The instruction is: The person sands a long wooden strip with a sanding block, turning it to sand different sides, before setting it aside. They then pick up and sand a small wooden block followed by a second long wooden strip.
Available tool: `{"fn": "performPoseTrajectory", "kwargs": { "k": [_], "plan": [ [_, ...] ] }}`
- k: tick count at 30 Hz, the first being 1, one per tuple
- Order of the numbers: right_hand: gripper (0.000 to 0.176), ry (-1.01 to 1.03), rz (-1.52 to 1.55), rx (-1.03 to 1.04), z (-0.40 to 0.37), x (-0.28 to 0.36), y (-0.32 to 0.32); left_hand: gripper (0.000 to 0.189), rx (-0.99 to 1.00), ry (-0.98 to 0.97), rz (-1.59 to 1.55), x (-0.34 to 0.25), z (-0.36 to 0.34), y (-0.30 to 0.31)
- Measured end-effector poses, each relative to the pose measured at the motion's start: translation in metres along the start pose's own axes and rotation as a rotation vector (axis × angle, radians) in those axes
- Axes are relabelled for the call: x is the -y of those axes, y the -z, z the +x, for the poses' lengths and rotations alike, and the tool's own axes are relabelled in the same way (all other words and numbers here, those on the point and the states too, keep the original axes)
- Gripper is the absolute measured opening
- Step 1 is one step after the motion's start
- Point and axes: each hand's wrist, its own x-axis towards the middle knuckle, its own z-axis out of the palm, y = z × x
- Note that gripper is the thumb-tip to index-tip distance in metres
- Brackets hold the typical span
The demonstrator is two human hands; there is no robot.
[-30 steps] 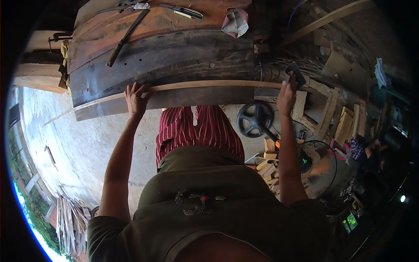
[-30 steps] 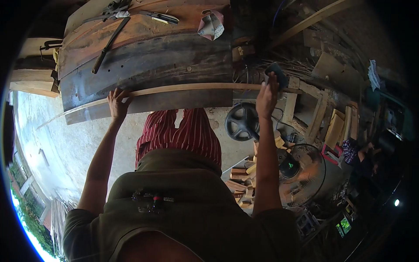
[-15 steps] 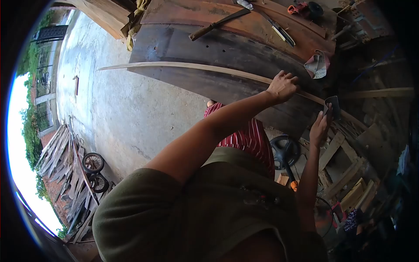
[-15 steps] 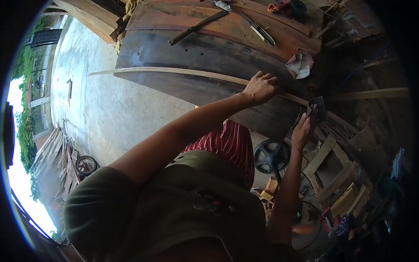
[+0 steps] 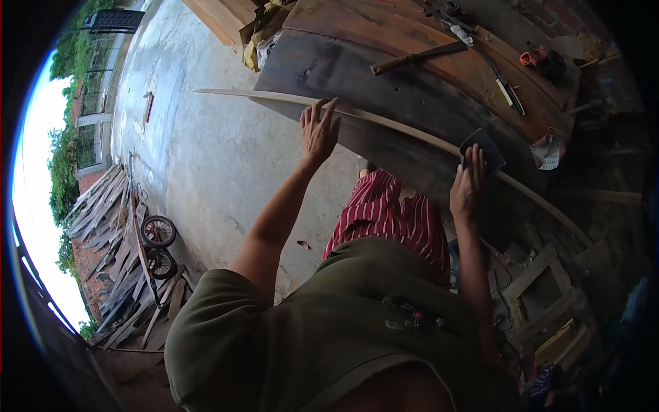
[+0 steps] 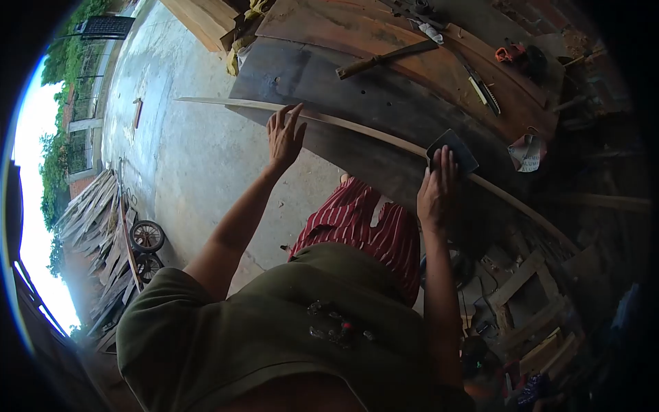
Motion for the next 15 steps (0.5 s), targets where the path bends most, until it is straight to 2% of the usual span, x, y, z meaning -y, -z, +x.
{"fn": "performPoseTrajectory", "kwargs": {
  "k": [2,4,7,9,10,13,15],
  "plan": [
    [0.044,0.119,0.061,0.057,0.009,0.014,-0.004,0.058,-0.047,0.098,0.006,0.037,0.000,0.005],
    [0.044,0.097,-0.020,0.094,0.009,-0.001,0.006,0.059,-0.093,0.177,0.103,0.087,-0.003,-0.001],
    [0.040,-0.187,-0.184,-0.042,-0.005,-0.048,0.026,0.060,-0.028,0.294,0.134,0.142,-0.004,0.001],
    [0.041,-0.309,-0.247,-0.116,-0.012,-0.057,0.015,0.061,0.024,0.266,0.137,0.162,-0.005,0.000],
    [0.041,-0.348,-0.242,-0.157,-0.008,-0.043,0.005,0.062,0.038,0.246,0.136,0.167,-0.005,-0.002],
    [0.044,-0.093,-0.082,-0.112,0.025,0.076,-0.053,0.063,0.022,0.214,0.114,0.166,-0.004,0.000],
    [0.052,0.102,0.082,0.016,0.053,0.161,-0.093,0.064,0.000,0.184,0.151,0.165,-0.006,0.004]
  ]
}}
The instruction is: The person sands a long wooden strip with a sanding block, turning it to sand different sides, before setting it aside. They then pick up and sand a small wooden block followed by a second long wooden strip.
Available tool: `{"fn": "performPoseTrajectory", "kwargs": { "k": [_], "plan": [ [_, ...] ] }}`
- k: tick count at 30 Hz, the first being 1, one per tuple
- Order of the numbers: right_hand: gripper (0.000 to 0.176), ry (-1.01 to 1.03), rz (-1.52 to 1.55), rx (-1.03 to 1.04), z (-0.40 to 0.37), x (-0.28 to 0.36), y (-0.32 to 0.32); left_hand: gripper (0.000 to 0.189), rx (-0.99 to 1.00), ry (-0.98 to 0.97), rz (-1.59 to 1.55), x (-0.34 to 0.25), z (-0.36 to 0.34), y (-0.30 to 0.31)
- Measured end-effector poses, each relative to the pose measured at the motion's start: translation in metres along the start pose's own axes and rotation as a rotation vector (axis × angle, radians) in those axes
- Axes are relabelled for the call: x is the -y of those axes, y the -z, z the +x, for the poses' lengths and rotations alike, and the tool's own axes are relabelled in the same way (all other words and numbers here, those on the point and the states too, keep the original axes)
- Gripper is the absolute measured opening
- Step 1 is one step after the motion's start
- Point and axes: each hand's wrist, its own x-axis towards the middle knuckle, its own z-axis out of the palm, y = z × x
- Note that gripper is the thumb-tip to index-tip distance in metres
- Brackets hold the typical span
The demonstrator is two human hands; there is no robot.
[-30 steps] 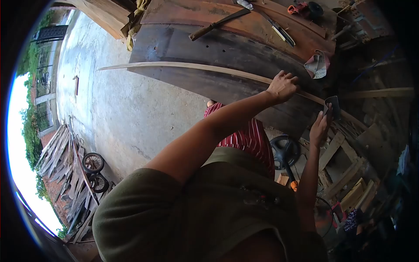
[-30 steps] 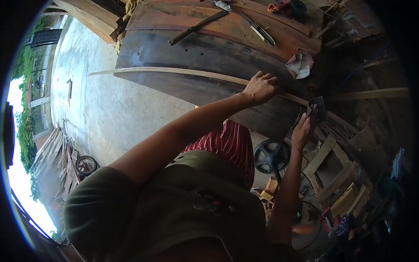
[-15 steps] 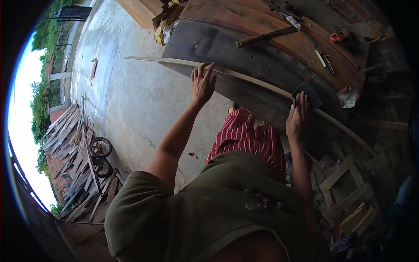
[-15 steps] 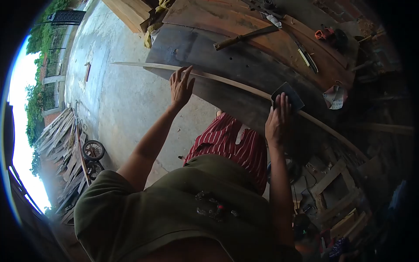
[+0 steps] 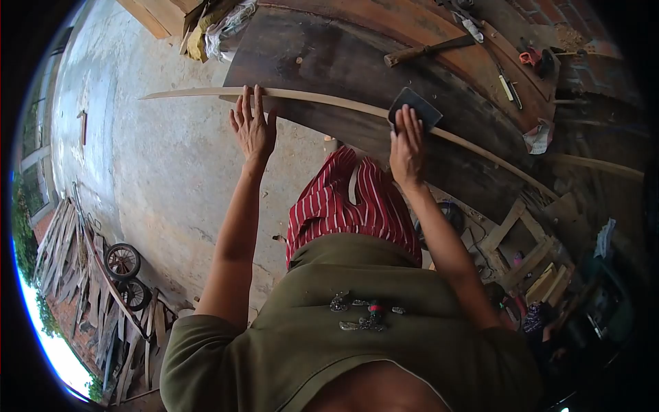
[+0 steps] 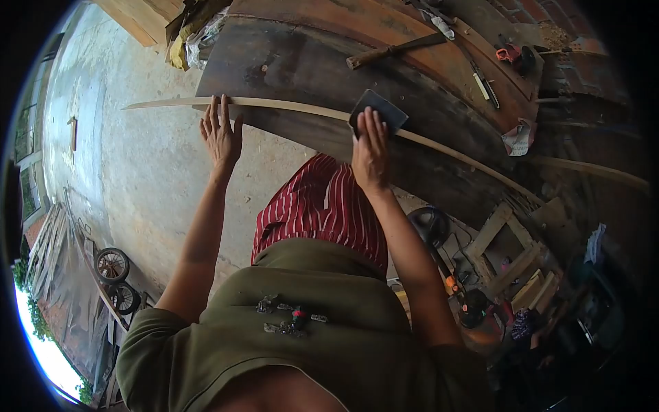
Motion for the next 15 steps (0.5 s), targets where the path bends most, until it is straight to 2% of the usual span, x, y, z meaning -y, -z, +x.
{"fn": "performPoseTrajectory", "kwargs": {
  "k": [2,3,5,9,12,13,15],
  "plan": [
    [0.051,0.125,0.125,0.087,0.027,0.059,-0.030,0.065,0.019,-0.012,0.002,0.006,-0.001,0.000],
    [0.056,0.190,0.149,0.131,0.030,0.067,-0.047,0.065,0.036,-0.032,0.005,0.007,0.000,0.001],
    [0.049,0.251,0.110,0.156,0.033,0.059,-0.039,0.066,0.043,-0.052,-0.001,0.010,0.002,0.003],
    [0.045,-0.075,-0.064,0.009,-0.009,-0.029,0.020,0.069,0.035,-0.061,-0.031,0.013,0.001,-0.001],
    [0.045,-0.429,-0.209,-0.097,-0.051,-0.122,0.073,0.070,0.020,-0.035,-0.069,0.011,0.001,-0.006],
    [0.046,-0.541,-0.224,-0.155,-0.049,-0.131,0.085,0.069,0.018,-0.016,-0.072,0.010,0.001,-0.006],
    [0.045,-0.505,-0.271,-0.196,-0.050,-0.140,0.069,0.069,0.001,-0.017,-0.055,0.008,0.001,-0.006]
  ]
}}
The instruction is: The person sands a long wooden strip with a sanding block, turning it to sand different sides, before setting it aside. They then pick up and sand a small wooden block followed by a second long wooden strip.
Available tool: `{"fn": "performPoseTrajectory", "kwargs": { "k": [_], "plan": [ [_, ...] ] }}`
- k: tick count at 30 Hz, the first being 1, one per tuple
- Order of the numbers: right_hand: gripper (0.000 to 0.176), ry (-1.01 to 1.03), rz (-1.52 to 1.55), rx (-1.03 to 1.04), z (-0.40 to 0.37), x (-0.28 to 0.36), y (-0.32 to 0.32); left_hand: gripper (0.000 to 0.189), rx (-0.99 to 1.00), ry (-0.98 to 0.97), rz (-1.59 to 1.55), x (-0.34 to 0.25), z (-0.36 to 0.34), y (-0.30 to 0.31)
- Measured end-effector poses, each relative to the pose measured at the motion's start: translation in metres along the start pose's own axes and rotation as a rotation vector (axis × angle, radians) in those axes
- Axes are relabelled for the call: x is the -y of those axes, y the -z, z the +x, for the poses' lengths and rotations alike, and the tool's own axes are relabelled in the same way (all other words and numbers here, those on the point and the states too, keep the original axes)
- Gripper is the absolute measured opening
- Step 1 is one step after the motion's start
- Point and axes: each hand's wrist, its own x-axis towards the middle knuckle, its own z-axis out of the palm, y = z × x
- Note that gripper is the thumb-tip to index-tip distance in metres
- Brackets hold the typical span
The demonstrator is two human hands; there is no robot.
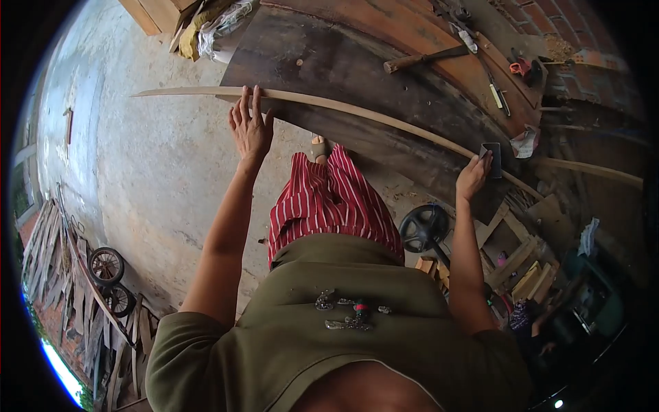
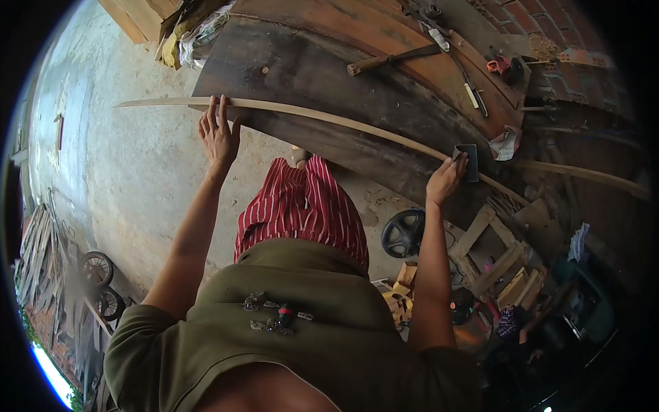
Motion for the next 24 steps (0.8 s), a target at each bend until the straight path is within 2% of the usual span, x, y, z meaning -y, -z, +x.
{"fn": "performPoseTrajectory", "kwargs": {
  "k": [1,3,6,8,9,10,11,12,14,15,17,20,22,24],
  "plan": [
    [0.045,0.004,-0.025,-0.054,-0.006,0.015,-0.010,0.068,0.001,0.002,0.014,-0.001,0.000,0.000],
    [0.043,0.212,0.088,0.010,-0.020,0.086,-0.025,0.067,-0.005,0.007,0.013,-0.002,0.001,0.002],
    [0.046,0.529,0.341,0.243,-0.038,0.176,-0.030,0.067,-0.047,-0.009,-0.006,-0.012,0.004,0.006],
    [0.047,0.571,0.367,0.292,-0.029,0.171,-0.024,0.065,-0.052,0.057,-0.125,-0.033,0.007,0.021],
    [0.048,0.625,0.393,0.355,-0.025,0.168,-0.025,0.057,-0.026,0.014,-0.251,-0.059,0.011,0.044],
    [0.045,0.569,0.347,0.291,-0.016,0.143,-0.026,0.045,0.089,-0.125,-0.562,-0.086,0.016,0.074],
    [0.042,0.494,0.228,0.235,-0.006,0.116,-0.019,0.037,0.346,-0.220,-0.914,-0.119,0.022,0.114],
    [0.041,0.378,0.130,0.205,0.006,0.087,-0.011,0.029,0.668,-0.411,-1.207,-0.148,0.032,0.157],
    [0.043,0.242,0.025,0.092,0.023,0.015,-0.008,0.023,0.786,-0.930,-1.590,-0.196,0.032,0.221],
    [0.045,0.150,0.010,0.073,0.029,-0.013,-0.005,0.019,0.829,-1.110,-1.790,-0.213,0.029,0.246],
    [0.049,0.089,-0.114,0.104,0.042,-0.055,-0.005,0.015,0.731,-1.259,-2.062,-0.241,0.004,0.263],
    [0.051,0.018,-0.195,0.055,0.041,-0.049,-0.010,0.022,0.730,-1.291,-2.119,-0.220,0.033,0.272],
    [0.051,-0.048,-0.165,0.044,0.035,-0.031,-0.017,0.023,0.813,-1.322,-2.145,-0.197,0.038,0.271],
    [0.052,-0.022,-0.214,0.001,0.025,-0.009,-0.018,0.023,1.190,-1.369,-1.993,-0.164,0.051,0.274]
  ]
}}
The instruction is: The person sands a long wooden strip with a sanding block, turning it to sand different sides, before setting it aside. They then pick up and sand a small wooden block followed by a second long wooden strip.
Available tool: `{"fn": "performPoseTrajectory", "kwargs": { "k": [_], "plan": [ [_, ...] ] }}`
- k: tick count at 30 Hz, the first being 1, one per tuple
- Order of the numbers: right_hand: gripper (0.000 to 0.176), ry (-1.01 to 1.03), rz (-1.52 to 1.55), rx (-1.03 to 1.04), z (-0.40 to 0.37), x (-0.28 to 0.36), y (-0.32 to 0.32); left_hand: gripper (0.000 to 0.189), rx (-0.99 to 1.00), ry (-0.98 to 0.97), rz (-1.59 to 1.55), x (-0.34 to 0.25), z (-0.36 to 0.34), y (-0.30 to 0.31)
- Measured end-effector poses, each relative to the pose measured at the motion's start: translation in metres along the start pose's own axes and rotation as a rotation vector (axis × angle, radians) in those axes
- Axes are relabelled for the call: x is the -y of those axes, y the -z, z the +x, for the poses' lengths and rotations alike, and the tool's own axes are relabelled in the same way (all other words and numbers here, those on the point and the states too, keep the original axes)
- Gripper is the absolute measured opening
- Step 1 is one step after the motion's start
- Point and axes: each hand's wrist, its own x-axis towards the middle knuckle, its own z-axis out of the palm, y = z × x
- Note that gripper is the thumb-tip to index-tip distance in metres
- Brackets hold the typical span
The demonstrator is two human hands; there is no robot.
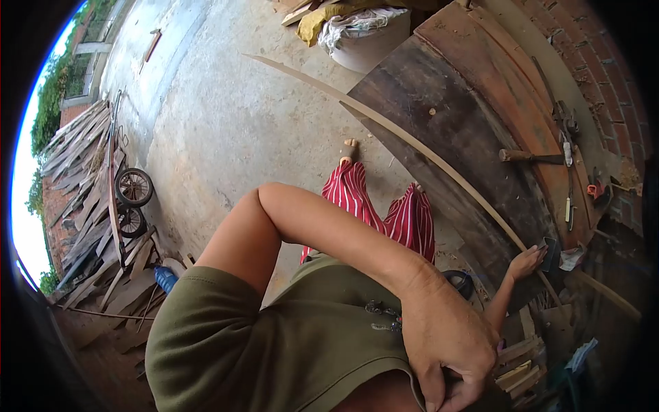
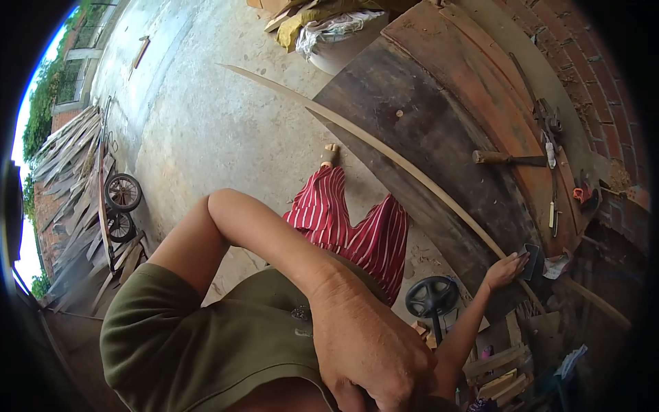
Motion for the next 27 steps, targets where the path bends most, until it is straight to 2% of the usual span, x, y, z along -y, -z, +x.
{"fn": "performPoseTrajectory", "kwargs": {
  "k": [1,3,4,6,8,10,12,13,14,16,19,20,21,23,24,25,26,27],
  "plan": [
    [0.052,0.009,-0.009,0.015,-0.003,0.009,0.000,0.023,0.008,-0.007,-0.004,-0.010,-0.012,0.001],
    [0.053,0.002,0.030,0.065,-0.010,0.030,0.003,0.016,0.201,0.079,-0.144,-0.030,-0.040,0.004],
    [0.053,0.001,0.078,0.122,-0.009,0.043,0.007,0.017,0.154,-0.060,-0.137,-0.044,-0.052,-0.001],
    [0.053,0.012,0.104,0.111,-0.015,0.071,0.013,0.021,0.064,-0.040,-0.286,-0.067,-0.074,0.002],
    [0.053,0.038,0.143,0.131,-0.021,0.097,0.014,0.019,0.022,0.000,-0.268,-0.074,-0.095,-0.002],
    [0.054,-0.076,0.169,0.155,-0.033,0.120,0.017,0.016,-0.010,0.057,-0.266,-0.079,-0.110,-0.008],
    [0.053,-0.074,0.156,0.151,-0.047,0.140,0.019,0.015,-0.253,-0.214,0.384,-0.083,-0.117,-0.012],
    [0.053,-0.065,0.147,0.148,-0.053,0.148,0.021,0.020,-0.195,-0.243,0.147,-0.086,-0.115,-0.012],
    [0.052,-0.056,0.138,0.144,-0.058,0.154,0.024,0.020,-0.197,-0.248,0.142,-0.089,-0.114,-0.013],
    [0.052,-0.045,0.133,0.119,-0.063,0.164,0.026,0.020,-0.262,-0.288,0.538,-0.097,-0.115,-0.011],
    [0.051,-0.026,0.162,0.106,-0.067,0.174,0.016,0.022,-0.279,-0.279,0.646,-0.104,-0.124,-0.002],
    [0.051,-0.029,0.186,0.098,-0.071,0.176,0.011,0.019,-0.348,-0.256,0.559,-0.106,-0.135,0.004],
    [0.050,-0.039,0.205,0.086,-0.079,0.145,0.023,0.016,-0.410,-0.234,0.466,-0.109,-0.149,0.015],
    [0.050,-0.061,0.233,0.060,-0.101,0.060,0.063,0.019,-0.397,-0.057,0.297,-0.142,-0.196,0.046],
    [0.049,-0.070,0.242,0.050,-0.101,0.160,0.022,0.019,-0.487,0.035,0.295,-0.150,-0.223,0.056],
    [0.049,-0.072,0.249,0.043,-0.092,0.277,-0.014,0.019,-0.723,0.112,0.385,-0.152,-0.253,0.062],
    [0.049,-0.069,0.264,0.034,-0.093,0.271,-0.010,0.024,-1.023,0.232,0.427,-0.153,-0.290,0.067],
    [0.047,0.056,0.279,0.034,-0.100,0.310,-0.006,0.027,-1.415,0.291,0.366,-0.154,-0.330,0.074]
  ]
}}
